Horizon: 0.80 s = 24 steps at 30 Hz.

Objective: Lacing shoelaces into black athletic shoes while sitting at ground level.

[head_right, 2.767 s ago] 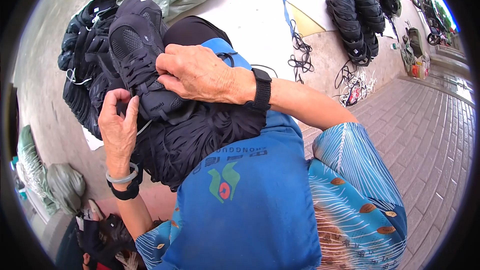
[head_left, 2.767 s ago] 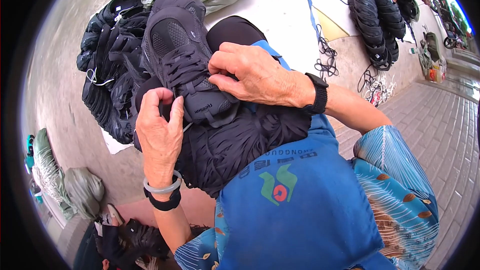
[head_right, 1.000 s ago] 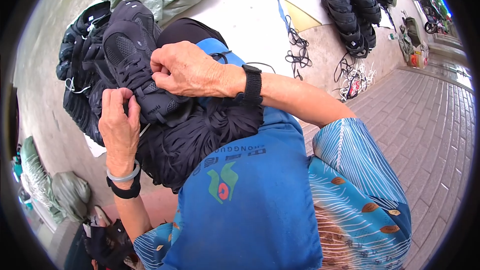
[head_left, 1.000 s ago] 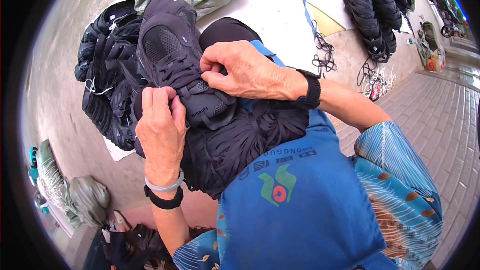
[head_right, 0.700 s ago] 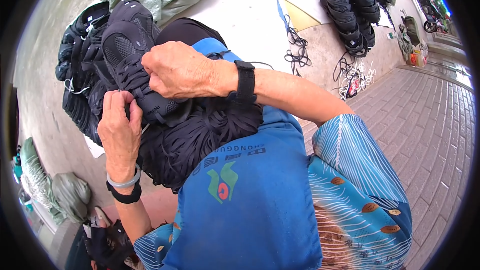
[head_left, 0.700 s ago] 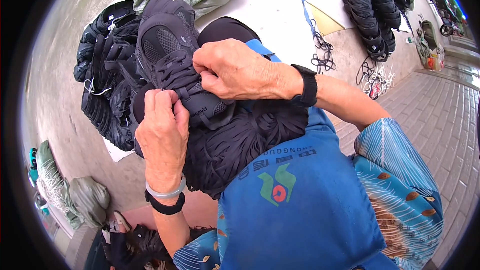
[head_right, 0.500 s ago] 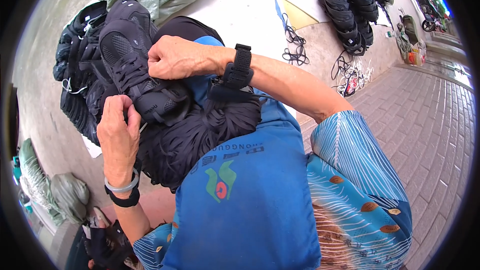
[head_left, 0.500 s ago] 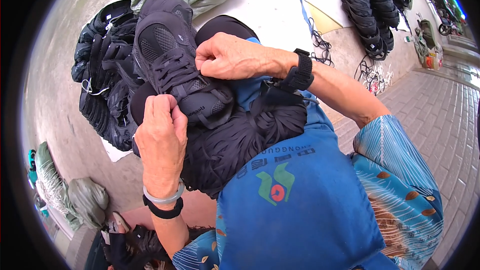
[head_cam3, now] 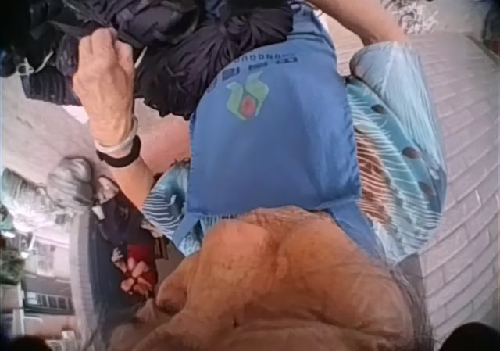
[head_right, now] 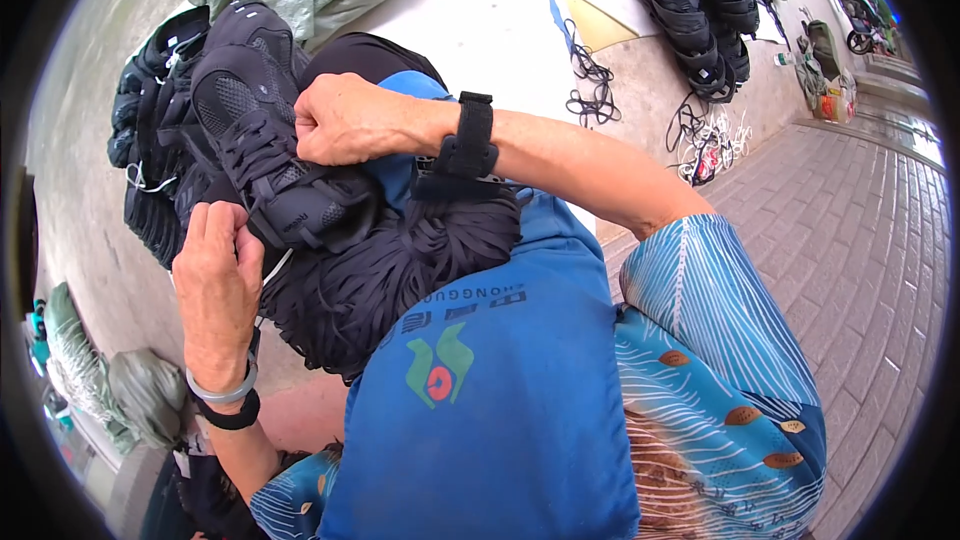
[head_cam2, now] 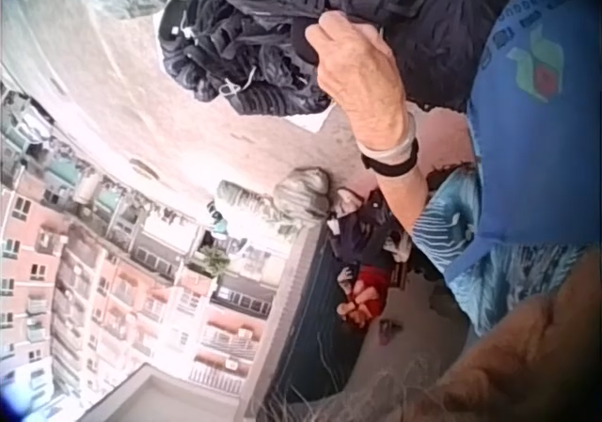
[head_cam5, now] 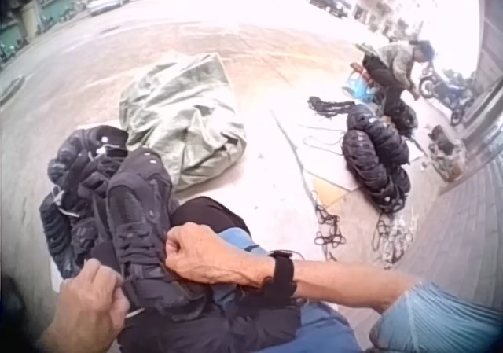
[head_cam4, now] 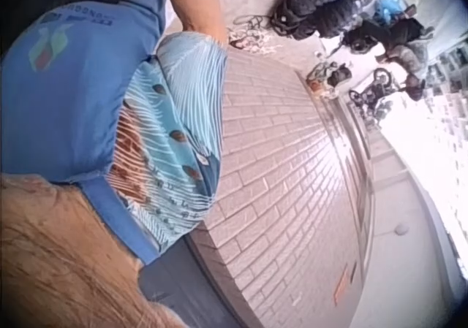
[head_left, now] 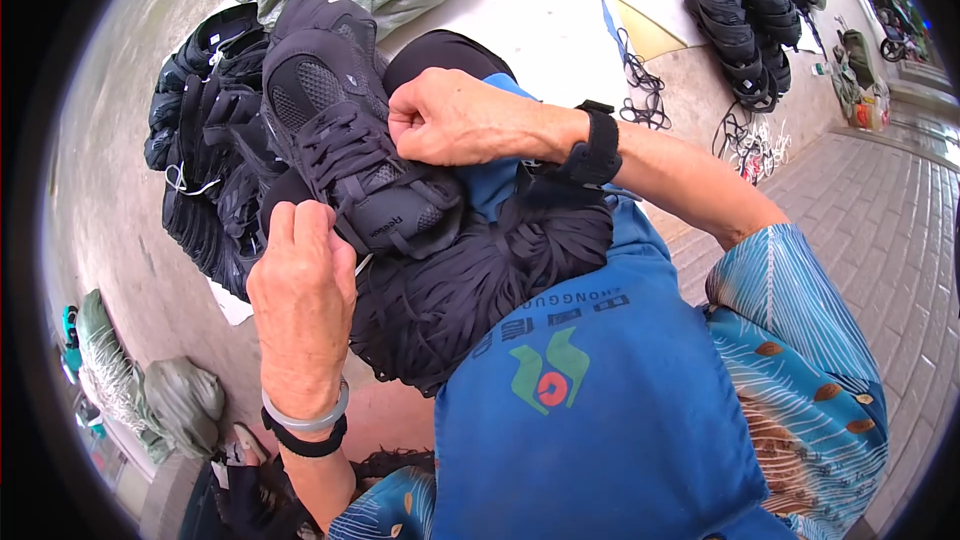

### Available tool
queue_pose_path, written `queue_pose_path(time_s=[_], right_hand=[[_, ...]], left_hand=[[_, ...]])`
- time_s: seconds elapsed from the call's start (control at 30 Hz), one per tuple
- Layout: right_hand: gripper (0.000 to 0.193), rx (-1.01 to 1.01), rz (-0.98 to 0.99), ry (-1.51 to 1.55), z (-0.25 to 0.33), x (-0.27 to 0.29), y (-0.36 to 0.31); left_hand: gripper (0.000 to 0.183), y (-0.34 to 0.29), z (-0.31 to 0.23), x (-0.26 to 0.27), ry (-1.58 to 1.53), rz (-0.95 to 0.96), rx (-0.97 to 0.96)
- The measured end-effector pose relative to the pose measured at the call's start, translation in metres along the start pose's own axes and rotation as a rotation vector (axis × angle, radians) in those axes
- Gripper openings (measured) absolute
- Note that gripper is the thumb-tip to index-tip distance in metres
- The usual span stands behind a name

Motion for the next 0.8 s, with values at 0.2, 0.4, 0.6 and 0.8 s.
queue_pose_path(time_s=[0.2, 0.4, 0.6, 0.8], right_hand=[[0.015, 0.141, -0.066, 0.014, 0.011, 0.003, -0.016], [0.012, 0.472, -0.176, -0.105, 0.007, -0.011, -0.02], [0.011, 0.615, -0.161, -0.461, 0.014, -0.017, -0.028], [0.014, 0.571, -0.123, -0.653, 0.03, -0.026, -0.025]], left_hand=[[0.015, -0.011, 0.007, -0.017, -0.078, -0.011, 0.083], [0.015, -0.01, 0.001, -0.019, -0.189, -0.045, 0.151], [0.01, -0.004, 0.003, -0.025, -0.303, -0.078, 0.219], [0.012, -0.003, 0.012, -0.029, -0.362, -0.044, 0.235]])
Point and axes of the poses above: each hand's wrist, its own y-axis towards the middle knuckle, its own x-axis out of the back of the hand, z = x × y, the point moved 1 cm from there along y, towards the middle knuckle, and after that the axes turned 7 degrees about y, right-handed, at the moved point
